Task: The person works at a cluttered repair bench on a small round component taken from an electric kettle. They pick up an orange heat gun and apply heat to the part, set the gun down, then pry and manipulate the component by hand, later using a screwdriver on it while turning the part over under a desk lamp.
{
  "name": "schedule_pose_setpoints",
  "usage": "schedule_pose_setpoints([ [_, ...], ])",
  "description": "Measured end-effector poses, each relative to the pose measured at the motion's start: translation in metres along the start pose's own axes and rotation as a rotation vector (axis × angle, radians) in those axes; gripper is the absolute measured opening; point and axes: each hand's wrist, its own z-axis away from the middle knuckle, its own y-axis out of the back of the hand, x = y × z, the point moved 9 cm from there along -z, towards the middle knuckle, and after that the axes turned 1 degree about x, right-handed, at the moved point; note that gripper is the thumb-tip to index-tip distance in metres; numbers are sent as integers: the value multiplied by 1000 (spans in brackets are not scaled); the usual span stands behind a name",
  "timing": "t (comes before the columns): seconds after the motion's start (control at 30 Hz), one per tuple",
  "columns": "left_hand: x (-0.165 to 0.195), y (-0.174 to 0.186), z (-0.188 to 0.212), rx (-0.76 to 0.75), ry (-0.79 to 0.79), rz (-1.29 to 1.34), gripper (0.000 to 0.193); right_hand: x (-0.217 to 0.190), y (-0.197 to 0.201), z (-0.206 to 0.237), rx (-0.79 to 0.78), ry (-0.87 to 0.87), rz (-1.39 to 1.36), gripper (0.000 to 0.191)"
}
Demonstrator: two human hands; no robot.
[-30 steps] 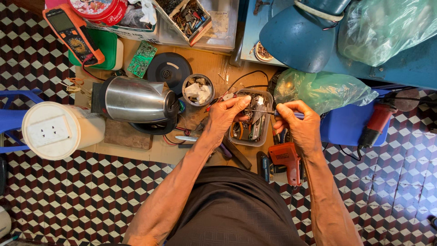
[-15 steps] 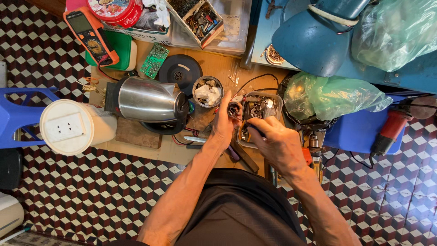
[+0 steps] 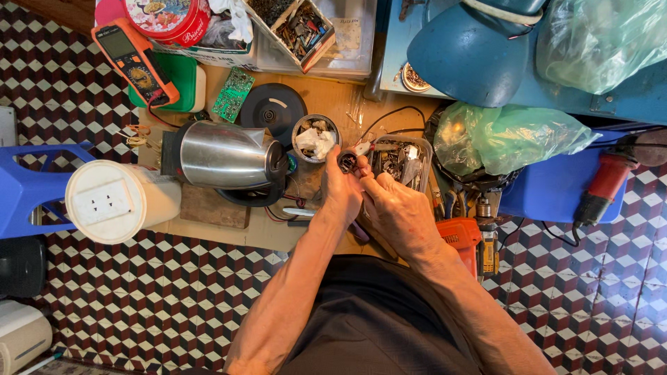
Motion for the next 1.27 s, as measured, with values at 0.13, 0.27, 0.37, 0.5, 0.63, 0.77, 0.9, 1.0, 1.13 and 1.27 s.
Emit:
schedule_pose_setpoints([
  [0.13, 1, -2, 3, 6, -28, -18, 37, 4, -2, 3, 21, -16, -45, 23],
  [0.27, 6, -5, 10, 13, -29, -62, 39, 14, -6, 4, 23, -126, -143, 21],
  [0.37, 8, -8, 16, -18, -48, -54, 39, 18, -1, 9, 115, -208, -307, 20],
  [0.5, 12, -20, 20, -95, -112, -77, 39, 35, -9, 17, 117, -478, -531, 18],
  [0.63, 10, -26, 23, -108, -129, -72, 39, 48, -20, 29, 68, -756, -697, 17],
  [0.77, 11, -32, 24, -120, -152, -71, 40, 56, -30, 35, 4, -915, -876, 18],
  [0.9, 14, -34, 22, -133, -167, -85, 40, 57, -21, 26, -10, -762, -659, 18],
  [1.0, 21, -33, 22, -141, -189, -157, 41, 36, 4, 9, 128, -367, -356, 22],
  [1.13, 19, -33, 19, -179, -166, -158, 43, 11, 11, 9, 147, -79, -58, 19],
  [1.27, 20, -30, 15, -180, -211, -195, 44, 4, 7, 9, 96, 23, -3, 16],
])
